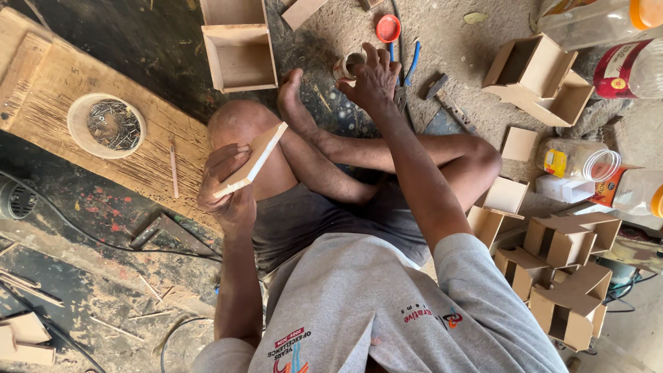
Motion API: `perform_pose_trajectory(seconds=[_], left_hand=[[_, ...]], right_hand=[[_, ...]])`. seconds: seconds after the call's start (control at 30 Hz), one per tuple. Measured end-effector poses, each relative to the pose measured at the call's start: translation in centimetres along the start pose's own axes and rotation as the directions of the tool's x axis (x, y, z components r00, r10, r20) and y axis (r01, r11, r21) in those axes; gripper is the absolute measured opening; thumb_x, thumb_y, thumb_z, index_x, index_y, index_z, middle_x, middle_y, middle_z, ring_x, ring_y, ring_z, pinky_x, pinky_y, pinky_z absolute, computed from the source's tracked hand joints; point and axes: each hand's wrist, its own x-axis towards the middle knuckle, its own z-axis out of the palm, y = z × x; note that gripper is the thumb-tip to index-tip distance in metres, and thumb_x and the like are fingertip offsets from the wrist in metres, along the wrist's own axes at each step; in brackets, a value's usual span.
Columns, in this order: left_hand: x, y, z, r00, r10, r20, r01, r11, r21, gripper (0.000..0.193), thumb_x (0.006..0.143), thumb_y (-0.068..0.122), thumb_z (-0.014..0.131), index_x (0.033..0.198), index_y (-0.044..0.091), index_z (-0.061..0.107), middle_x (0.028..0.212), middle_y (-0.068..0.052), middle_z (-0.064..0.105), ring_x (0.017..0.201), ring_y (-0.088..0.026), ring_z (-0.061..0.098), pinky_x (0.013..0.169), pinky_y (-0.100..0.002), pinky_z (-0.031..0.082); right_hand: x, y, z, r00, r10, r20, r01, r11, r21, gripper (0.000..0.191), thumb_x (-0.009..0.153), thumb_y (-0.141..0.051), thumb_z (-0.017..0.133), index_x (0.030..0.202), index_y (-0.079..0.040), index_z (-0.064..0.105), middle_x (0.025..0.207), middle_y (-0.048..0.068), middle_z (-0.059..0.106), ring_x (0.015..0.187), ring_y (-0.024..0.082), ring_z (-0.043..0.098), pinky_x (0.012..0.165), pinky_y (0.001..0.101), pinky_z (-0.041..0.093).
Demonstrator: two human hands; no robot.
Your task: The person assembles small wooden boxes by hammering nails into pre-cut pieces. They apply glue to the edges of a wooden piece, attach it to a box frame, and continue hammering nails to secure the joints.
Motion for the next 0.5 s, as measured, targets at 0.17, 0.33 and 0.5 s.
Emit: perform_pose_trajectory(seconds=[0.17,0.33,0.5], left_hand=[[-0.2,-0.1,0.1,1.000,-0.021,0.000,0.021,1.000,-0.004,0.018,0.099,0.010,0.074,0.111,-0.002,0.070,0.119,-0.014,0.071,0.118,-0.027,0.069,0.103,-0.037,0.058],[-0.7,0.3,0.0,0.994,-0.101,-0.043,0.096,0.990,-0.103,0.018,0.096,0.002,0.080,0.110,0.000,0.070,0.119,-0.013,0.070,0.115,-0.025,0.070,0.102,-0.037,0.060],[-1.0,0.6,0.3,0.984,-0.171,-0.045,0.149,0.938,-0.313,0.020,0.096,0.000,0.079,0.114,0.002,0.071,0.120,-0.015,0.070,0.111,-0.024,0.069,0.104,-0.037,0.057]], right_hand=[[-0.1,0.4,0.2,0.999,-0.005,-0.042,0.006,0.999,0.036,0.049,0.068,-0.052,0.094,0.099,-0.015,0.083,0.151,0.006,0.044,0.135,0.032,0.037,0.100,0.0553,0.034],[-0.8,0.9,-0.4,0.997,0.053,-0.057,-0.040,0.978,0.206,0.059,0.070,-0.047,0.095,0.116,-0.017,0.075,0.149,0.010,0.046,0.136,0.036,0.041,0.102,0.0578,0.037],[-2.6,3.0,-0.5,0.988,0.036,-0.153,0.036,0.897,0.440,0.060,0.077,-0.041,0.096,0.120,-0.013,0.064,0.150,0.014,0.051,0.142,0.036,0.044,0.115,0.0566,0.036]])
